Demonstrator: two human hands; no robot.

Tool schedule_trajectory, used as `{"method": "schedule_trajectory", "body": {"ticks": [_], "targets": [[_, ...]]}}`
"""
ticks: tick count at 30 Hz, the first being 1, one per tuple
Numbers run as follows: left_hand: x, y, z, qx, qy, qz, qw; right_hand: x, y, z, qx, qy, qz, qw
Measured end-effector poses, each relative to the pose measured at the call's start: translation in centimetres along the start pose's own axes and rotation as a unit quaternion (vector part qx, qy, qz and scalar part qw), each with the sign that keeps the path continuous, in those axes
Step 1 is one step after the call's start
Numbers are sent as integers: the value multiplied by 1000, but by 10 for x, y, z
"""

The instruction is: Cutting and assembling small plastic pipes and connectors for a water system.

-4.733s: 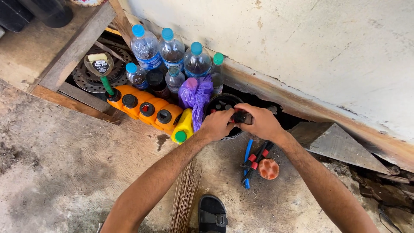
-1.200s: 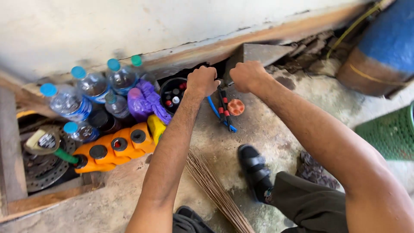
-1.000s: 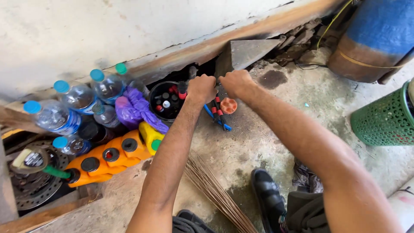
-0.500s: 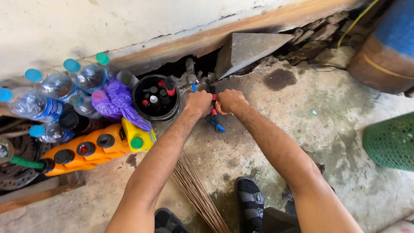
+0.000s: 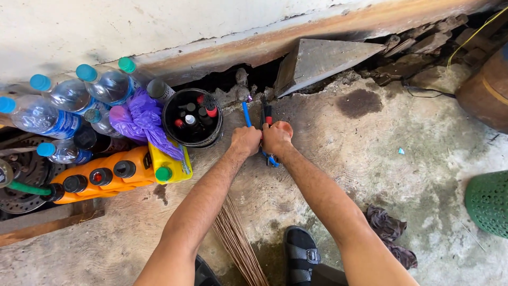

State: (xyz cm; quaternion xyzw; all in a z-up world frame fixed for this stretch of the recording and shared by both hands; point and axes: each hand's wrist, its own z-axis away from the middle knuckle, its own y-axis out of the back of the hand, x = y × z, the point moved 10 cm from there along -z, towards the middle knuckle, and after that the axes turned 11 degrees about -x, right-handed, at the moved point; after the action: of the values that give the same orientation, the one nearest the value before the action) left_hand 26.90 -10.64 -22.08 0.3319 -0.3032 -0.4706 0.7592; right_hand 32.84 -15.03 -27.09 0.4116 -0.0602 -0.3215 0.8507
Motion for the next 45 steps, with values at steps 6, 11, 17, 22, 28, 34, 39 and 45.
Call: {"method": "schedule_trajectory", "body": {"ticks": [6, 11, 17, 22, 28, 34, 39, 45], "targets": [[-3, -5, -2, -23, -6, 18, 1000, -9, 5, 20, -7, -27, -39, 999], [-7, -19, -11, -55, 6, 0, 998, 2, -19, 6, 11, -56, -92, 994], [1, -6, 1, -57, 1, 2, 998, 9, -19, 15, 29, -75, -130, 988], [-3, 13, 8, -17, -6, 30, 999, 26, -14, 2, 24, -95, -139, 985], [-10, 59, 26, 87, -30, 45, 995, 32, 58, 34, 95, -49, -163, 981], [2, 120, 67, 261, -75, -57, 961, 12, 127, 89, -5, 32, -72, 997], [1, 157, 101, 362, -116, -104, 919, 10, 188, 143, -5, 94, -27, 995], [5, 182, 159, 402, -161, -170, 885, -18, 242, 211, 68, 158, -19, 985]]}}
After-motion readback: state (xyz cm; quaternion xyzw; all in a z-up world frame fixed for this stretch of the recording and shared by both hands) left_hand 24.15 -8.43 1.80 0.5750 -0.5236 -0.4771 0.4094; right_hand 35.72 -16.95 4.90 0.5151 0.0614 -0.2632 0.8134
